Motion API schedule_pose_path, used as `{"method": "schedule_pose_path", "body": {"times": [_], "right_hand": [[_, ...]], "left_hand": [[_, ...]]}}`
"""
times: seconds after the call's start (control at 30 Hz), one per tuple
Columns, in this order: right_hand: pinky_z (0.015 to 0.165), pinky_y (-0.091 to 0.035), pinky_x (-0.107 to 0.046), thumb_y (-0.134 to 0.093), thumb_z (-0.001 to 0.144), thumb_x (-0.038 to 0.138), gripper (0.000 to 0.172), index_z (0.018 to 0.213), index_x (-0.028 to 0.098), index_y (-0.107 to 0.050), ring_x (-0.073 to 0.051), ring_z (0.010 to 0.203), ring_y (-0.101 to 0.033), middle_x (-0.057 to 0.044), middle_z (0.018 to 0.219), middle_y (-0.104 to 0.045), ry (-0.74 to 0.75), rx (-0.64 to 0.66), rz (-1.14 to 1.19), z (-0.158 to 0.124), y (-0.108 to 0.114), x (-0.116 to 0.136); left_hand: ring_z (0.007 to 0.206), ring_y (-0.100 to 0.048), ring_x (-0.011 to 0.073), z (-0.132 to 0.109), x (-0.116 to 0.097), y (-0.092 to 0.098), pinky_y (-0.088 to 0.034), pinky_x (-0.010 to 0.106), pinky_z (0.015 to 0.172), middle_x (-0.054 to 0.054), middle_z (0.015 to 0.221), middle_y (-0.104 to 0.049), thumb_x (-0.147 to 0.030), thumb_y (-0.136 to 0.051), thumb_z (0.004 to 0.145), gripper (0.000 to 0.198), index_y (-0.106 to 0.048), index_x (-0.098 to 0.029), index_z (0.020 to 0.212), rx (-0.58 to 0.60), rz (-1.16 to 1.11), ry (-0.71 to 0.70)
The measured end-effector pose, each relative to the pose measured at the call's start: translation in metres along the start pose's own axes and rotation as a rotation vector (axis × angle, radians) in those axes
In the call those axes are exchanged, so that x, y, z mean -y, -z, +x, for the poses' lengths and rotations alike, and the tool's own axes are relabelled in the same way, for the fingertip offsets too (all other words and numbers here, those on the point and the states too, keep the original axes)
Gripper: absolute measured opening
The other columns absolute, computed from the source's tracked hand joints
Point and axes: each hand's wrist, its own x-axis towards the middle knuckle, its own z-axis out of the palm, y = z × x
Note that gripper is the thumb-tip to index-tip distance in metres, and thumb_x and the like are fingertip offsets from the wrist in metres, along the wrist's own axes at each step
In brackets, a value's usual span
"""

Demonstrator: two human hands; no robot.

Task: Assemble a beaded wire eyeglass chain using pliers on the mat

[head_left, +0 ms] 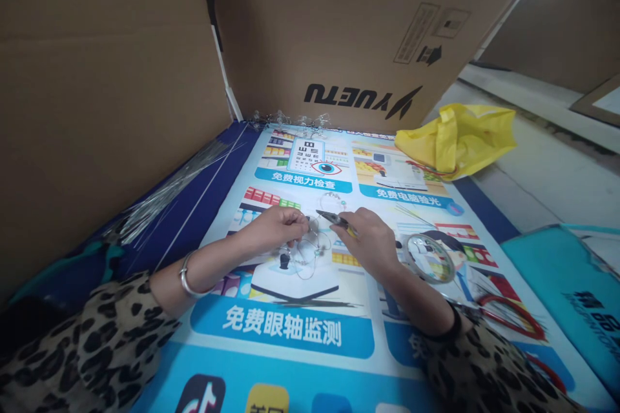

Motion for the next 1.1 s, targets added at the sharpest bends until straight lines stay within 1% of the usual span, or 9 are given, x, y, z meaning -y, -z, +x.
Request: {"method": "schedule_pose_path", "body": {"times": [0.13,0.4,0.57,0.73,0.83,0.93,1.0,1.1], "right_hand": [[0.064,-0.037,-0.024,-0.055,0.081,0.040,0.023,0.092,0.023,-0.065,-0.015,0.079,-0.056,-0.002,0.076,-0.061,-0.020,0.013,0.004,0.000,0.000,0.001],[0.065,-0.038,-0.024,-0.054,0.081,0.040,0.023,0.092,0.023,-0.065,-0.016,0.079,-0.056,-0.003,0.076,-0.061,-0.020,0.020,0.005,0.000,-0.001,0.002],[0.068,-0.040,-0.025,-0.053,0.081,0.038,0.021,0.091,0.022,-0.064,-0.017,0.080,-0.055,-0.003,0.077,-0.061,0.003,0.009,0.041,0.000,-0.002,0.000],[0.071,-0.041,-0.026,-0.052,0.082,0.031,0.017,0.089,0.021,-0.064,-0.017,0.080,-0.055,-0.004,0.076,-0.061,0.055,-0.041,0.090,-0.001,-0.002,0.000],[0.071,-0.041,-0.025,-0.052,0.081,0.028,0.016,0.088,0.021,-0.064,-0.017,0.080,-0.055,-0.004,0.076,-0.061,0.074,-0.051,0.090,-0.001,-0.003,0.000],[0.070,-0.042,-0.025,-0.052,0.080,0.028,0.016,0.088,0.022,-0.064,-0.016,0.077,-0.055,-0.003,0.074,-0.060,0.015,-0.057,0.112,0.000,-0.004,-0.002],[0.070,-0.043,-0.026,-0.052,0.080,0.028,0.016,0.089,0.021,-0.063,-0.016,0.077,-0.055,-0.003,0.076,-0.061,-0.014,-0.103,0.157,0.000,-0.003,-0.004],[0.075,-0.043,-0.027,-0.051,0.080,0.024,0.016,0.091,0.020,-0.063,-0.016,0.080,-0.055,-0.004,0.079,-0.061,0.061,-0.146,0.208,0.000,0.000,-0.002]], "left_hand": [[0.051,-0.046,0.0071,0.000,0.001,0.000,-0.035,0.019,0.050,-0.003,0.061,-0.053,-0.023,-0.053,0.072,0.009,-0.057,-0.015,0.072,0.001,0.008,-0.015],[0.052,-0.043,0.0069,0.003,0.008,0.001,-0.032,0.019,0.049,-0.004,0.059,-0.050,-0.022,-0.051,0.070,0.008,-0.055,-0.016,0.069,-0.081,0.068,-0.076],[0.045,-0.039,0.0059,0.004,0.005,0.002,-0.029,0.018,0.045,-0.005,0.054,-0.048,-0.023,-0.048,0.072,0.009,-0.053,-0.017,0.068,-0.162,0.084,-0.036],[0.045,-0.040,0.0061,0.003,0.004,0.001,-0.029,0.018,0.045,-0.005,0.053,-0.048,-0.023,-0.048,0.072,0.008,-0.051,-0.017,0.066,-0.162,0.056,-0.023],[0.046,-0.040,0.0065,0.005,0.008,0.002,-0.029,0.018,0.045,-0.005,0.053,-0.048,-0.025,-0.049,0.072,0.009,-0.052,-0.017,0.067,-0.203,0.035,-0.036],[0.046,-0.039,0.0072,0.008,0.013,0.004,-0.029,0.019,0.046,-0.005,0.052,-0.048,-0.030,-0.051,0.073,0.013,-0.052,-0.017,0.069,-0.267,-0.006,-0.039],[0.044,-0.037,0.0072,0.009,0.015,0.005,-0.028,0.020,0.045,-0.005,0.051,-0.047,-0.032,-0.051,0.074,0.015,-0.051,-0.017,0.070,-0.294,-0.015,-0.026],[0.044,-0.036,0.0072,0.009,0.015,0.005,-0.027,0.020,0.044,-0.004,0.051,-0.048,-0.031,-0.050,0.074,0.015,-0.052,-0.017,0.070,-0.289,0.024,-0.031]]}}
